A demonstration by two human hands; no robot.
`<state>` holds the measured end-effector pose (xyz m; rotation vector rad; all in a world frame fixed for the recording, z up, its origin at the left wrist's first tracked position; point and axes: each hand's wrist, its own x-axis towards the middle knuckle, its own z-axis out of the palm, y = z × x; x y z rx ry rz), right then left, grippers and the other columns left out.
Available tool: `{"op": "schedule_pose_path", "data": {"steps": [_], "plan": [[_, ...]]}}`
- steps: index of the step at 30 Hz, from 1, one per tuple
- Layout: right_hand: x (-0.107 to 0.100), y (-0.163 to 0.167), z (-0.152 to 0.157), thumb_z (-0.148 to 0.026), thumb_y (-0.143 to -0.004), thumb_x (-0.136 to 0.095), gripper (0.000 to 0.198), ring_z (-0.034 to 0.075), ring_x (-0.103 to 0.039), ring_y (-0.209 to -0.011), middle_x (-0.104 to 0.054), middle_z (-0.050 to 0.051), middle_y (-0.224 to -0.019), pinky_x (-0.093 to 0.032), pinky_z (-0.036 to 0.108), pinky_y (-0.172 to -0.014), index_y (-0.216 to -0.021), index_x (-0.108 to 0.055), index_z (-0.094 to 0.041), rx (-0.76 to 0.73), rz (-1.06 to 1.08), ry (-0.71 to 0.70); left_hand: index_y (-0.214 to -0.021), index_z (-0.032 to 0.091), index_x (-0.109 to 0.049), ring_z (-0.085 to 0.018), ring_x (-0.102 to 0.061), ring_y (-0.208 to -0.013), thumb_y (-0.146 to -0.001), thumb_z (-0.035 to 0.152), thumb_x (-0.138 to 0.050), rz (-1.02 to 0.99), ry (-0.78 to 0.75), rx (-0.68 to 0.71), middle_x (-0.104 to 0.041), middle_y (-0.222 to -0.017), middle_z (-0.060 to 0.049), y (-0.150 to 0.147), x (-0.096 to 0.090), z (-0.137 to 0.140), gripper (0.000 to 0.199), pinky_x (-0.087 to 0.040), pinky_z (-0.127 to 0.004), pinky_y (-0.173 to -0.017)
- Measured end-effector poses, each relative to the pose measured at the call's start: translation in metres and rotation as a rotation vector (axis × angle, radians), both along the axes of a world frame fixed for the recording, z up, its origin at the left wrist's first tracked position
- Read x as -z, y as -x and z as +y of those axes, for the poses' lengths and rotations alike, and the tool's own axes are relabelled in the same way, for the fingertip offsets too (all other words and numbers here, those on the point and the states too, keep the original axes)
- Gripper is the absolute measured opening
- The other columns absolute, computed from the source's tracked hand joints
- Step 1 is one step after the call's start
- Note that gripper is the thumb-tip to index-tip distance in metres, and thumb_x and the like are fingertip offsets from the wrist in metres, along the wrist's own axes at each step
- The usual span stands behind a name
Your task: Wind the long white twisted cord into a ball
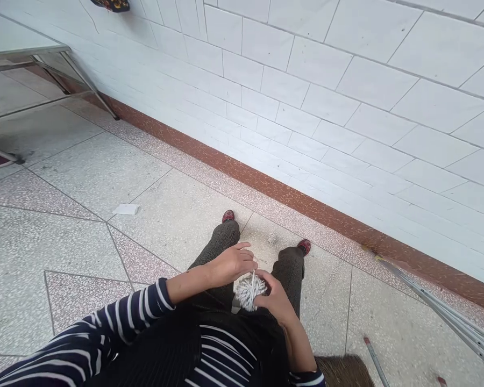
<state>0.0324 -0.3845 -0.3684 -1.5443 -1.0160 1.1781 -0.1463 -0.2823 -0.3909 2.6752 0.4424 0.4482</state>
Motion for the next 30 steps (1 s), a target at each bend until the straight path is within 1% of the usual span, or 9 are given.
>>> {"op": "schedule_pose_path", "data": {"steps": [3,7,9,12,16,20,24,27,30], "plan": [[-0.002,-0.005,-0.016,-0.037,-0.092,-0.064,0.038,0.025,-0.062,-0.106,-0.06,0.01,-0.126,-0.055,0.044,-0.088,-0.123,-0.059,-0.018,-0.058,0.069,0.025,-0.098,0.019,-0.067,-0.016,-0.065,-0.089,-0.1,0.021,-0.046,-0.014,0.105,0.009,-0.071,-0.086,-0.005,-0.005,0.014,0.002,0.022,-0.035,-0.036,-0.11],[-0.005,-0.009,-0.029,-0.035,-0.068,-0.082,0.06,0.03,-0.06,-0.114,-0.064,0.008,-0.124,-0.051,0.044,-0.094,-0.124,-0.062,-0.025,-0.122,0.341,0.121,-0.107,0.02,-0.066,-0.015,-0.067,-0.09,-0.101,0.021,-0.045,-0.043,0.308,-0.061,-0.074,-0.098,-0.003,-0.012,0.031,0.002,0.022,-0.035,-0.034,-0.11],[-0.007,-0.007,-0.034,-0.03,-0.06,-0.084,0.075,0.032,-0.057,-0.12,-0.062,0.006,-0.129,-0.049,0.042,-0.097,-0.13,-0.058,-0.03,-0.108,0.494,0.157,-0.109,0.021,-0.066,-0.014,-0.067,-0.089,-0.1,0.02,-0.046,-0.039,0.382,-0.062,-0.074,-0.095,-0.001,-0.014,0.037,0.002,0.021,-0.034,-0.033,-0.11],[-0.013,-0.006,-0.041,-0.026,-0.056,-0.086,0.088,0.032,-0.054,-0.124,-0.058,0.006,-0.137,-0.046,0.041,-0.099,-0.137,-0.053,-0.033,-0.079,0.565,0.149,-0.107,0.021,-0.067,-0.014,-0.066,-0.088,-0.098,0.019,-0.05,-0.011,0.451,-0.103,-0.074,-0.09,-0.001,-0.015,0.045,0.003,0.019,-0.038,-0.03,-0.106],[-0.024,-0.017,-0.046,-0.029,-0.05,-0.088,0.08,0.034,-0.056,-0.12,-0.062,0.007,-0.131,-0.047,0.041,-0.096,-0.126,-0.063,-0.03,-0.045,0.527,0.12,-0.095,0.019,-0.068,-0.017,-0.065,-0.092,-0.097,0.021,-0.053,0.054,0.451,-0.138,-0.073,-0.09,-0.002,-0.012,0.054,0.001,0.015,-0.042,-0.026,-0.093],[-0.037,-0.035,-0.033,-0.027,-0.052,-0.085,0.074,0.031,-0.061,-0.109,-0.066,0.007,-0.121,-0.05,0.038,-0.088,-0.122,-0.062,-0.028,0.148,0.356,0.041,-0.088,0.018,-0.066,-0.016,-0.066,-0.086,-0.099,0.023,-0.05,0.116,0.414,-0.077,-0.072,-0.087,-0.002,-0.008,0.057,-0.008,0.02,-0.043,-0.024,-0.084],[-0.045,-0.044,-0.013,-0.023,-0.058,-0.081,0.064,0.026,-0.061,-0.101,-0.065,0.005,-0.114,-0.049,0.034,-0.082,-0.118,-0.06,-0.026,0.362,0.078,-0.008,-0.087,0.019,-0.065,-0.016,-0.065,-0.082,-0.1,0.026,-0.047,0.125,0.327,-0.086,-0.07,-0.083,-0.003,-0.005,0.047,-0.013,0.023,-0.042,-0.025,-0.083],[-0.05,-0.042,-0.004,-0.024,-0.059,-0.079,0.061,0.022,-0.059,-0.1,-0.061,0.003,-0.115,-0.047,0.033,-0.083,-0.116,-0.057,-0.026,0.545,0.102,-0.153,-0.084,0.019,-0.065,-0.016,-0.065,-0.076,-0.101,0.027,-0.045,0.176,0.325,-0.155,-0.069,-0.076,-0.002,-0.004,0.034,-0.01,0.027,-0.041,-0.023,-0.072],[-0.053,-0.038,0.003,-0.028,-0.06,-0.08,0.064,0.023,-0.059,-0.1,-0.06,0.004,-0.114,-0.047,0.035,-0.083,-0.119,-0.054,-0.025,0.582,0.019,-0.198,-0.084,0.018,-0.065,-0.016,-0.066,-0.079,-0.1,0.024,-0.046,0.184,0.358,-0.154,-0.07,-0.081,-0.002,-0.005,0.021,-0.012,0.025,-0.039,-0.021,-0.067]]}}
